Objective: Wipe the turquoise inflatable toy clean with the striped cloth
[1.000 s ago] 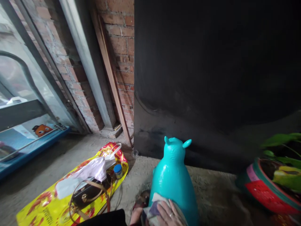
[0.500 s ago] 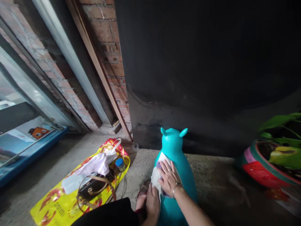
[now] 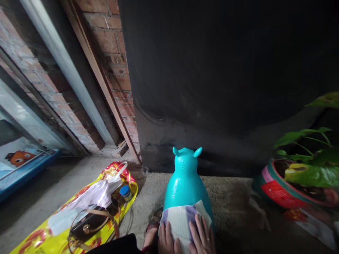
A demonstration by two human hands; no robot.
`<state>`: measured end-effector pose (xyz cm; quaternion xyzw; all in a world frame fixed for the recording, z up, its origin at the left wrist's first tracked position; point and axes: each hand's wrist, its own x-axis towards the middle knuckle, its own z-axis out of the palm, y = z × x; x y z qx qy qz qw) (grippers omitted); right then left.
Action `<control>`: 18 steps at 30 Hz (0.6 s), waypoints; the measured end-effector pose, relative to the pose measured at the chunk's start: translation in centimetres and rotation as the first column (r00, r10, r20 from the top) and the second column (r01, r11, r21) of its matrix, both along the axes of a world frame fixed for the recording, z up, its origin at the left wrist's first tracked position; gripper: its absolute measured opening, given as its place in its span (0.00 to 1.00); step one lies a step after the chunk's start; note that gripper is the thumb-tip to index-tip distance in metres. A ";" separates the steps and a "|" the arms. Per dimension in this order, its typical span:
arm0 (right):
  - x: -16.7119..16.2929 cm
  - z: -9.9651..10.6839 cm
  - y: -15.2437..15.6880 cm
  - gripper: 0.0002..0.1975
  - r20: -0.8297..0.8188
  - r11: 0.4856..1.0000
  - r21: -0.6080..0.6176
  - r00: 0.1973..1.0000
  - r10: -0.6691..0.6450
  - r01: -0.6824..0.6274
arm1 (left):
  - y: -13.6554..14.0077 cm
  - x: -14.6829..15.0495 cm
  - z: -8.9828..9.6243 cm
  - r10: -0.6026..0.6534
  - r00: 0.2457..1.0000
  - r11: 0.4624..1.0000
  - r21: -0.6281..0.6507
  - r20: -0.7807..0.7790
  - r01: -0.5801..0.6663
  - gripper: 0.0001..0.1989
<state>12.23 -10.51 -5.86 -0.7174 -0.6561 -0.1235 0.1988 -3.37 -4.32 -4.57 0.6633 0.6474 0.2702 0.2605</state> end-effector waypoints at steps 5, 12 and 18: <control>0.9 5.5 7.0 0.27 -0.134 0.946 -0.293 0.973 -0.186 0.140 | 5.0 2.1 3.1 -0.105 0.987 0.994 -0.049 -0.117 0.100 0.31; 2.0 7.8 8.2 0.27 -0.208 0.931 -0.300 0.939 -0.275 0.206 | 6.3 2.2 6.5 -0.119 0.987 0.993 -0.038 -0.108 0.115 0.31; 1.2 3.4 -0.3 0.19 -0.226 0.968 0.188 0.967 -0.120 0.164 | 1.4 -3.4 3.9 -0.161 0.985 0.983 0.083 -0.066 0.167 0.28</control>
